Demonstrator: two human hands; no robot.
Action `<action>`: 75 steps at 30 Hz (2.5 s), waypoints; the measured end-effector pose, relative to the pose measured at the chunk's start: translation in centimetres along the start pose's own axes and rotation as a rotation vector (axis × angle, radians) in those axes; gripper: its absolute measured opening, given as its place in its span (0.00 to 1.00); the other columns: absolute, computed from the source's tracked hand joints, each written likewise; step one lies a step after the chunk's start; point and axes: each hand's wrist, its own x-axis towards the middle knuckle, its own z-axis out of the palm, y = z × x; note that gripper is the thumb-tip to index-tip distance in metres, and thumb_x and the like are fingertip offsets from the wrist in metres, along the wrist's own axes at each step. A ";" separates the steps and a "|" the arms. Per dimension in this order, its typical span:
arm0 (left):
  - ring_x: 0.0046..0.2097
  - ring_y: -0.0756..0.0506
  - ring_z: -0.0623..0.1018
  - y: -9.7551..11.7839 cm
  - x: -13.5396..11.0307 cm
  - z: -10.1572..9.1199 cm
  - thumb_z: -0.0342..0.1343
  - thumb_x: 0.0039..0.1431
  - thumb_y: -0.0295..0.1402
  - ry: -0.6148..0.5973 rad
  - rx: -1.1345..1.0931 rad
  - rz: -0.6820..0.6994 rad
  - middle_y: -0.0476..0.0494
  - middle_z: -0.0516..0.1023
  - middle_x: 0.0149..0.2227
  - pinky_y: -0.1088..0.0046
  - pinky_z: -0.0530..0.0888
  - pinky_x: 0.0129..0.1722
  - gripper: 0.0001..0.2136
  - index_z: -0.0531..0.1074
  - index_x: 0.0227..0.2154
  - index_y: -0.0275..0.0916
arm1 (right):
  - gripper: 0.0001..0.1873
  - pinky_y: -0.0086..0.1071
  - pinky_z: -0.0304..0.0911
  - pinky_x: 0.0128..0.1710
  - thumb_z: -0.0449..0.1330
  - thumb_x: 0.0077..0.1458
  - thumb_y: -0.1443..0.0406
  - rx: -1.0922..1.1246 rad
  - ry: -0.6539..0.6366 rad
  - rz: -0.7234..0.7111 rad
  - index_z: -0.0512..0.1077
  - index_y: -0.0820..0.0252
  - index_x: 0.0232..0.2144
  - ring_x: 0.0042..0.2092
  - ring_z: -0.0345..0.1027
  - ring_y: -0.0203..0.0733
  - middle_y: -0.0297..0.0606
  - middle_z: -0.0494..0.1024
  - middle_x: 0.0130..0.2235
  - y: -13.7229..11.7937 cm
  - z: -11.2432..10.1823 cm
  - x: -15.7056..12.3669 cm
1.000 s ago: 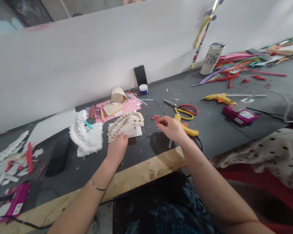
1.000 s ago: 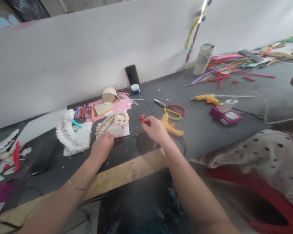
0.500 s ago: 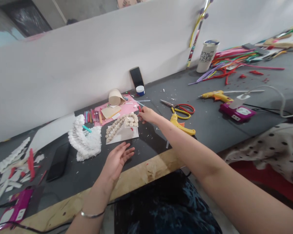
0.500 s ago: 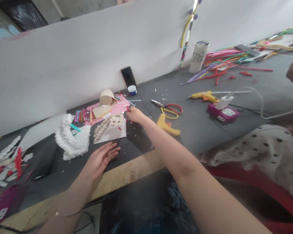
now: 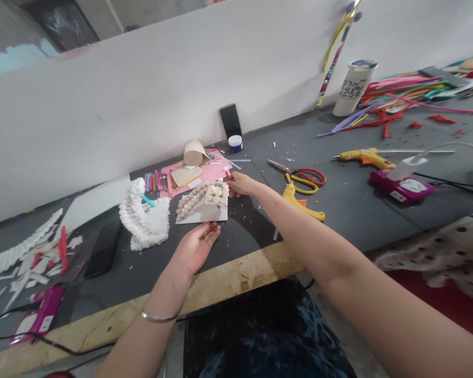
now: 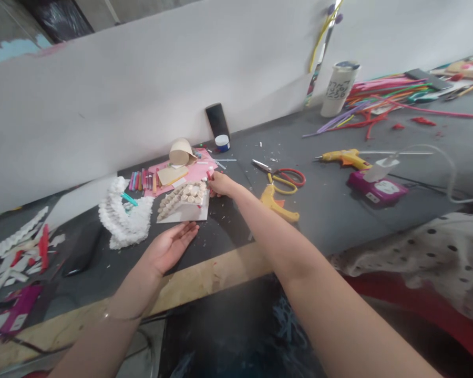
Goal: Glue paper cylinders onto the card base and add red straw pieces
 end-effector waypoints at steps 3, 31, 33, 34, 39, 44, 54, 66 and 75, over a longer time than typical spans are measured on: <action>0.37 0.47 0.82 0.0 0.0 0.0 0.53 0.61 0.21 0.029 -0.014 0.015 0.40 0.80 0.31 0.70 0.80 0.46 0.07 0.75 0.32 0.33 | 0.04 0.22 0.59 0.19 0.57 0.63 0.69 0.004 0.008 -0.004 0.63 0.60 0.36 0.26 0.73 0.31 0.40 0.81 0.39 0.1 0.0 -0.4; 0.31 0.47 0.81 0.6 0.6 -3.1 0.53 0.54 0.13 0.205 -0.060 0.308 0.40 0.80 0.31 0.75 0.78 0.34 0.10 0.70 0.33 0.34 | 0.06 0.28 0.63 0.31 0.55 0.61 0.66 -0.047 0.126 -0.187 0.61 0.56 0.32 0.33 0.72 0.36 0.36 0.79 0.38 1.0 2.8 -6.4; 0.31 0.47 0.81 0.7 0.5 -3.4 0.54 0.53 0.14 0.211 -0.055 0.312 0.40 0.80 0.30 0.74 0.79 0.33 0.09 0.71 0.31 0.34 | 0.04 0.28 0.64 0.28 0.55 0.61 0.66 0.039 0.139 -0.196 0.62 0.55 0.32 0.35 0.73 0.36 0.36 0.79 0.39 0.9 2.8 -6.2; 0.31 0.47 0.81 0.8 0.4 -3.6 0.54 0.53 0.14 0.212 -0.052 0.311 0.40 0.80 0.30 0.74 0.79 0.33 0.09 0.71 0.31 0.34 | 0.04 0.27 0.65 0.27 0.55 0.61 0.66 0.093 0.139 -0.201 0.62 0.55 0.33 0.35 0.73 0.37 0.37 0.78 0.40 0.8 2.8 -6.0; 0.29 0.47 0.81 0.9 0.0 -4.1 0.56 0.51 0.14 0.208 -0.023 0.278 0.43 0.80 0.28 0.75 0.78 0.31 0.10 0.73 0.29 0.35 | 0.05 0.28 0.69 0.26 0.55 0.60 0.68 0.293 0.027 -0.162 0.62 0.55 0.32 0.33 0.74 0.34 0.36 0.78 0.44 -0.1 3.7 -5.5; 0.28 0.48 0.80 1.0 -0.2 -4.3 0.55 0.52 0.15 0.211 -0.002 0.255 0.42 0.81 0.29 0.75 0.78 0.31 0.09 0.73 0.30 0.35 | 0.08 0.32 0.73 0.37 0.55 0.60 0.71 0.419 -0.061 -0.123 0.63 0.56 0.29 0.32 0.73 0.32 0.35 0.80 0.37 0.0 4.6 -4.8; 0.32 0.46 0.82 1.2 -0.3 -4.4 0.57 0.51 0.14 0.146 -0.037 0.274 0.38 0.82 0.31 0.76 0.79 0.31 0.08 0.75 0.30 0.31 | 0.03 0.34 0.62 0.38 0.60 0.55 0.66 -0.420 0.331 -0.315 0.73 0.58 0.33 0.36 0.69 0.41 0.40 0.77 0.40 2.0 1.3 -6.0; 0.30 0.47 0.81 0.6 0.3 -4.3 0.58 0.47 0.15 0.117 -0.054 0.271 0.39 0.81 0.31 0.74 0.78 0.32 0.10 0.72 0.31 0.34 | 0.02 0.30 0.58 0.34 0.61 0.56 0.65 -0.188 0.206 -0.423 0.73 0.57 0.33 0.33 0.68 0.37 0.32 0.79 0.33 0.3 4.4 -12.2; 0.34 0.45 0.81 0.0 0.7 -4.7 0.61 0.45 0.18 0.084 -0.032 0.314 0.41 0.81 0.32 0.68 0.78 0.38 0.11 0.72 0.32 0.35 | 0.05 0.35 0.62 0.42 0.60 0.59 0.66 -0.495 0.206 -0.445 0.77 0.58 0.34 0.42 0.70 0.46 0.40 0.78 0.36 0.3 5.4 -12.2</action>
